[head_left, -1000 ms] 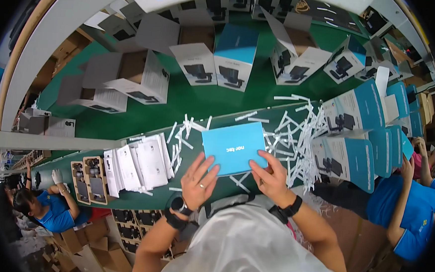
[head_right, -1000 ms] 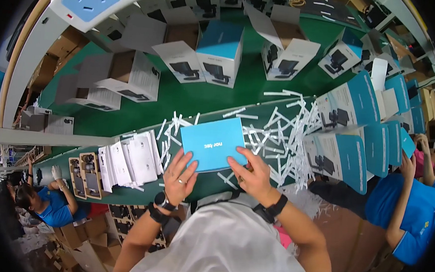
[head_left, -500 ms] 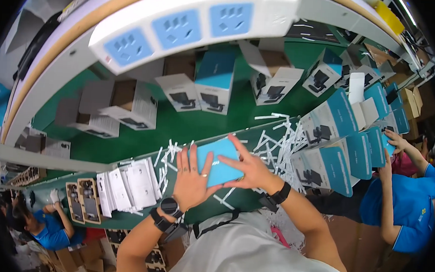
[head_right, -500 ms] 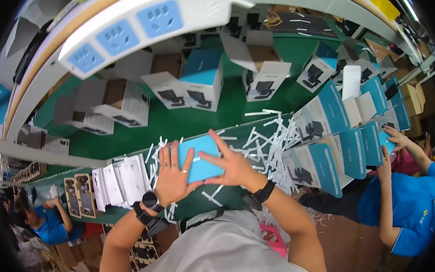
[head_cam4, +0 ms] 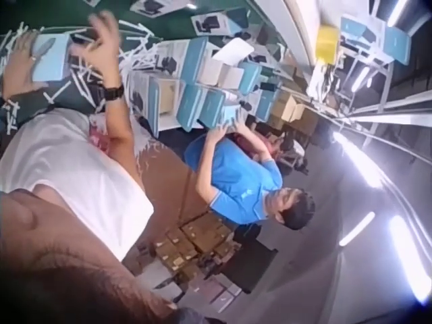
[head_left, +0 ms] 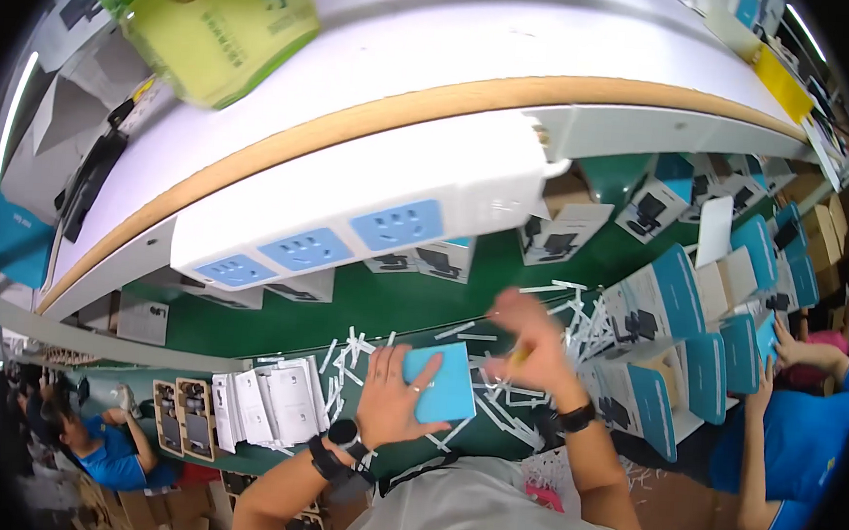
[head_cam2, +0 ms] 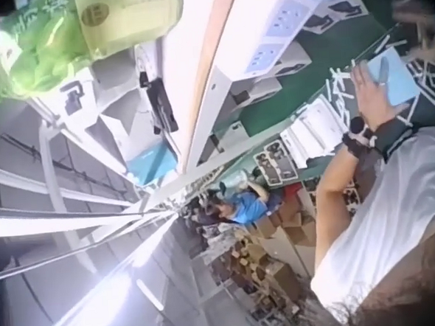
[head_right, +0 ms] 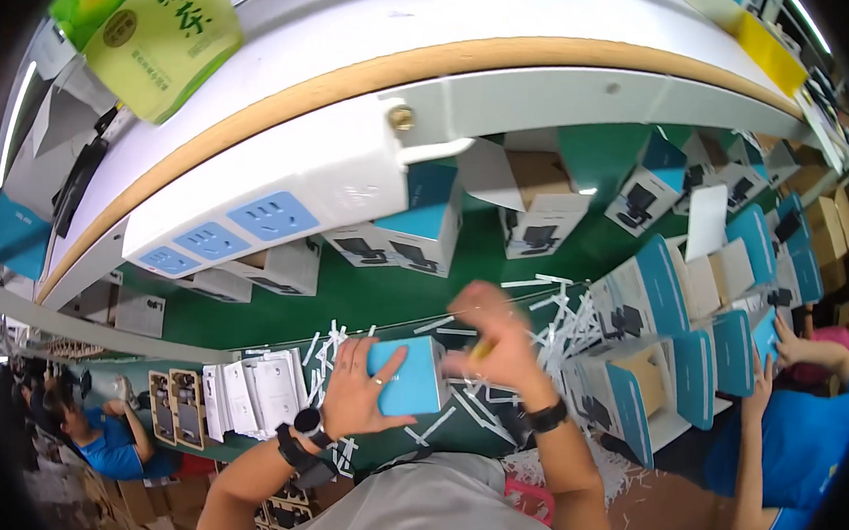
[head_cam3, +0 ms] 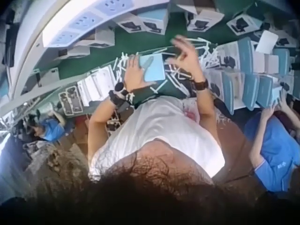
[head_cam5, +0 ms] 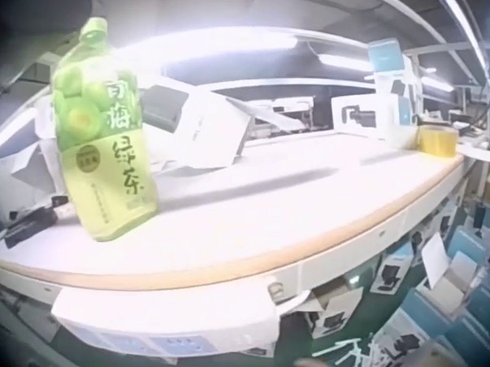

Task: The person packs boxes by placing a manual and a small white box into a larger white box, then slides a blue sleeve over it and applies a sticker. They repeat this process multiple times, setting each completed package aside on the table.

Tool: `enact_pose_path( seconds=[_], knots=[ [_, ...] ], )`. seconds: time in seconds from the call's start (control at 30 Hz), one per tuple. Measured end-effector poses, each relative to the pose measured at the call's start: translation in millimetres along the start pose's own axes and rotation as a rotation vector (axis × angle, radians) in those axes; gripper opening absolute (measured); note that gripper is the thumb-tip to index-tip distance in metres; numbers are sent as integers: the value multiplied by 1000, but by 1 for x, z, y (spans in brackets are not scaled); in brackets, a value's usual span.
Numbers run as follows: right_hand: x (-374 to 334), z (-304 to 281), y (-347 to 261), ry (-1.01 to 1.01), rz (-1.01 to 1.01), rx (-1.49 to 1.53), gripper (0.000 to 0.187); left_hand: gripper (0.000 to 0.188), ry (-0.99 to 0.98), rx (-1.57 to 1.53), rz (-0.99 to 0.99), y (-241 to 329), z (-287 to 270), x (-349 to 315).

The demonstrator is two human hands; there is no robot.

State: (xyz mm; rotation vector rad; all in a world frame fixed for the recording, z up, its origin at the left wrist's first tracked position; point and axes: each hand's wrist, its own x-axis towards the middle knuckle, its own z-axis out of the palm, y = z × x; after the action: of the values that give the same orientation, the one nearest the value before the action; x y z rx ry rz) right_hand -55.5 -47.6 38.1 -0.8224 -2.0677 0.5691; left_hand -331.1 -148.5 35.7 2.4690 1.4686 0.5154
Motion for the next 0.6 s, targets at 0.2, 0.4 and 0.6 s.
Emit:
enact_pose_path(
  seconds=[0.2,0.4,0.6],
  knots=[
    [87,-84,89,507,420,-722,51,107,178,113,152,-97,-22,91],
    [81,-93,63,365,550,-939,29,103,29,134,241,-67,13,165],
    [4,-66,-56,171,459,-874,21,97,-130,-135,123,-57,34,230]
  ],
)
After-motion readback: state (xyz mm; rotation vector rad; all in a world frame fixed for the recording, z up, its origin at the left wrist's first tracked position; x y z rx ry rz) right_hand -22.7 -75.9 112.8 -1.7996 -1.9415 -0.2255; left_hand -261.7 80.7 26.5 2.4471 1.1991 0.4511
